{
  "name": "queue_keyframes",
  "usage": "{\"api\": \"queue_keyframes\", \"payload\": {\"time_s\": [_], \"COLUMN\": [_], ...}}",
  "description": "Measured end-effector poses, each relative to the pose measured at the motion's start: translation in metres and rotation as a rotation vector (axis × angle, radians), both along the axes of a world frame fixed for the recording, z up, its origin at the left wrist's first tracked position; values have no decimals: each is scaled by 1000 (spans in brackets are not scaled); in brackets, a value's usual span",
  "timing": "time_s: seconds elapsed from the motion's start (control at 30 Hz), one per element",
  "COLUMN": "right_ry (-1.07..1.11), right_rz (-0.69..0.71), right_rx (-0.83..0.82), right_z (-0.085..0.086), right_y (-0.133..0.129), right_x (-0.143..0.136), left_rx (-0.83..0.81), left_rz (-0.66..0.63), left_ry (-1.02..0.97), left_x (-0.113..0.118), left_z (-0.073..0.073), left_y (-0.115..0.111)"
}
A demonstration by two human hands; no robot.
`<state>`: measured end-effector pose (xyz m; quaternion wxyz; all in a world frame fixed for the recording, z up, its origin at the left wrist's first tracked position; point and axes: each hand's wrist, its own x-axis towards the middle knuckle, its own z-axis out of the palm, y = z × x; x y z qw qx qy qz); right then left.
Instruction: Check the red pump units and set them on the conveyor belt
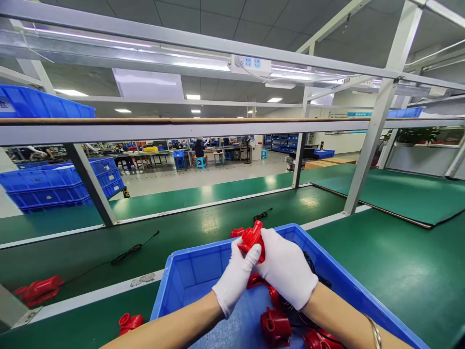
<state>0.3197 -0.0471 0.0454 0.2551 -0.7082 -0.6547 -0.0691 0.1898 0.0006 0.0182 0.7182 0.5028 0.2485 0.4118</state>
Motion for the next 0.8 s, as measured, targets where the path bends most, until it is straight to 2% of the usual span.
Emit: {"api": "queue_keyframes", "payload": {"time_s": [0.07, 0.17, 0.27, 0.33, 0.43, 0.53, 0.6, 0.7, 0.8], "right_ry": [60, 198, 303, 334, 334, 339, 335, 287, 250], "right_rz": [80, 158, 122, 112, 161, 174, 178, 199, 234], "right_rx": [21, 12, -15, -18, -28, -33, -36, -34, -51], "right_z": [-3, -3, -2, -2, -3, -4, -4, -3, 0], "right_y": [-4, -9, -13, -15, -18, -22, -25, -29, -32], "right_x": [0, 4, 6, 5, 1, -2, -3, -3, -5], "left_rx": [-133, -228, -271, -361, -548, -627, -551, -306, -171], "left_rz": [-14, -88, -197, -236, -213, -177, -225, -371, -348], "left_ry": [-163, -278, -325, -413, -547, -594, -578, -525, -542], "left_x": [2, 3, 1, -2, -7, -11, -15, -26, -37], "left_z": [-2, -1, 8, 18, 33, 38, 38, 39, 43], "left_y": [2, 11, 16, 15, 11, 9, 12, 20, 28]}}
